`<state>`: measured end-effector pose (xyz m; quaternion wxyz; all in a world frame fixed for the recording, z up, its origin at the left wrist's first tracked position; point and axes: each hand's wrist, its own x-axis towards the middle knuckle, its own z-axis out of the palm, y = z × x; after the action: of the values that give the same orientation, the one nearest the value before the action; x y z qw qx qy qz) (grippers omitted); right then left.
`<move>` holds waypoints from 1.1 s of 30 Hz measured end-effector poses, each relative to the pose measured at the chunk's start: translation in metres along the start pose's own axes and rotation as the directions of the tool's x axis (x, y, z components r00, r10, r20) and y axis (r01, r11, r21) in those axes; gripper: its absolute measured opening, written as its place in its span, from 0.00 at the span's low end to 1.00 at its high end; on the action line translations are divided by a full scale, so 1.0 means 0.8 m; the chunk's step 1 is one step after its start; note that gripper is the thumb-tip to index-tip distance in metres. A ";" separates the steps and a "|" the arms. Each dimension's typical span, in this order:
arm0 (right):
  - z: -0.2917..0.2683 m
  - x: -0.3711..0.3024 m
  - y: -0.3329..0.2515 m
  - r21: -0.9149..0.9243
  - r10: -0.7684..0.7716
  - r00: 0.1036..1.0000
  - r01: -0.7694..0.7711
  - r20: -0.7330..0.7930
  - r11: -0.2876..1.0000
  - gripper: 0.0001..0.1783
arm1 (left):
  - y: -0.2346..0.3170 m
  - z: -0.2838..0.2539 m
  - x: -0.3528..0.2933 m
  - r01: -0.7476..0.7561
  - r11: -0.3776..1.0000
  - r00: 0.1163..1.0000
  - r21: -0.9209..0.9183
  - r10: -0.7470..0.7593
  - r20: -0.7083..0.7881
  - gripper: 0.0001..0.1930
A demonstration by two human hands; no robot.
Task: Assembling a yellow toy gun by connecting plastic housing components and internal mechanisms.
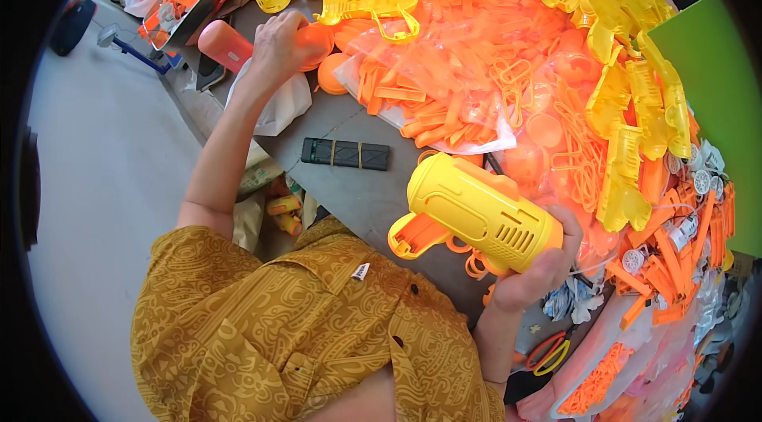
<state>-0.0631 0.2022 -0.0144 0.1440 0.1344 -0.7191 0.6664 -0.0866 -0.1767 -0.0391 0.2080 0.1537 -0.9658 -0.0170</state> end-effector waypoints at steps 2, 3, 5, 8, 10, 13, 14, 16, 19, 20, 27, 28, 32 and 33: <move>0.003 0.001 -0.003 -0.007 -0.009 1.000 0.009 0.001 1.000 0.27 | -0.012 0.010 0.002 -0.014 0.997 0.997 -0.077 0.008 -0.075 0.12; 0.003 0.001 -0.003 -0.016 -0.014 1.000 0.014 0.001 1.000 0.27 | -0.012 0.009 0.003 -0.019 0.997 0.997 -0.080 0.013 -0.073 0.12; 0.003 0.000 -0.001 0.008 -0.004 1.000 0.004 0.006 1.000 0.26 | -0.011 0.001 0.004 -0.009 0.975 0.989 -0.223 -0.025 -0.147 0.09; 0.006 0.001 -0.005 0.078 0.060 0.997 -0.057 -0.041 0.995 0.26 | -0.007 -0.022 -0.002 0.006 0.917 0.950 -0.400 -0.130 -0.285 0.08; 0.014 0.002 -0.010 0.128 0.115 0.989 -0.103 -0.090 0.986 0.26 | 0.015 -0.047 -0.017 -0.088 0.850 0.873 -0.520 -0.185 -0.450 0.06; 0.024 0.001 -0.019 0.290 0.215 0.964 -0.163 -0.157 0.943 0.27 | 0.081 -0.063 -0.051 -0.379 0.667 0.825 -0.642 -0.071 -0.560 0.05; 0.025 -0.001 -0.023 0.307 0.192 0.970 -0.140 -0.147 0.941 0.27 | 0.107 -0.077 -0.065 -0.405 0.677 0.862 -0.614 0.058 -0.504 0.07; 0.028 -0.003 -0.023 0.324 0.169 0.977 -0.120 -0.129 0.938 0.27 | 0.145 -0.076 -0.076 -0.446 0.585 0.884 -0.677 0.170 -0.435 0.11; 0.025 -0.009 -0.021 0.199 0.031 0.996 -0.015 -0.078 0.980 0.25 | 0.166 -0.082 -0.094 -0.268 0.293 0.954 -0.918 0.211 -0.212 0.14; 0.024 -0.011 -0.021 0.147 0.005 0.996 0.009 -0.090 0.989 0.25 | 0.171 -0.087 -0.101 -0.027 0.126 0.953 -0.992 0.303 0.013 0.17; 0.020 -0.021 -0.020 0.076 -0.055 0.998 0.058 -0.042 0.995 0.27 | 0.198 -0.086 -0.123 0.196 -0.196 0.898 -0.961 0.429 0.096 0.28; 0.017 -0.024 -0.020 0.075 -0.053 0.998 0.056 -0.043 0.996 0.27 | 0.198 -0.087 -0.123 0.198 -0.196 0.897 -0.960 0.431 0.097 0.28; 0.006 -0.036 -0.022 -0.039 -0.181 0.976 0.187 0.118 0.982 0.28 | 0.188 -0.087 -0.121 0.357 -0.320 0.853 -0.877 0.494 0.167 0.30; 0.005 -0.039 -0.022 -0.035 -0.261 0.948 0.272 0.182 0.962 0.29 | 0.186 -0.084 -0.122 0.460 -0.375 0.813 -0.804 0.543 0.212 0.33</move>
<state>-0.0275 0.1971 -0.0106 0.1727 0.2840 -0.7238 0.6046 -0.0178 -0.0036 -0.0019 -0.0669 -0.1478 -0.5092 -0.8452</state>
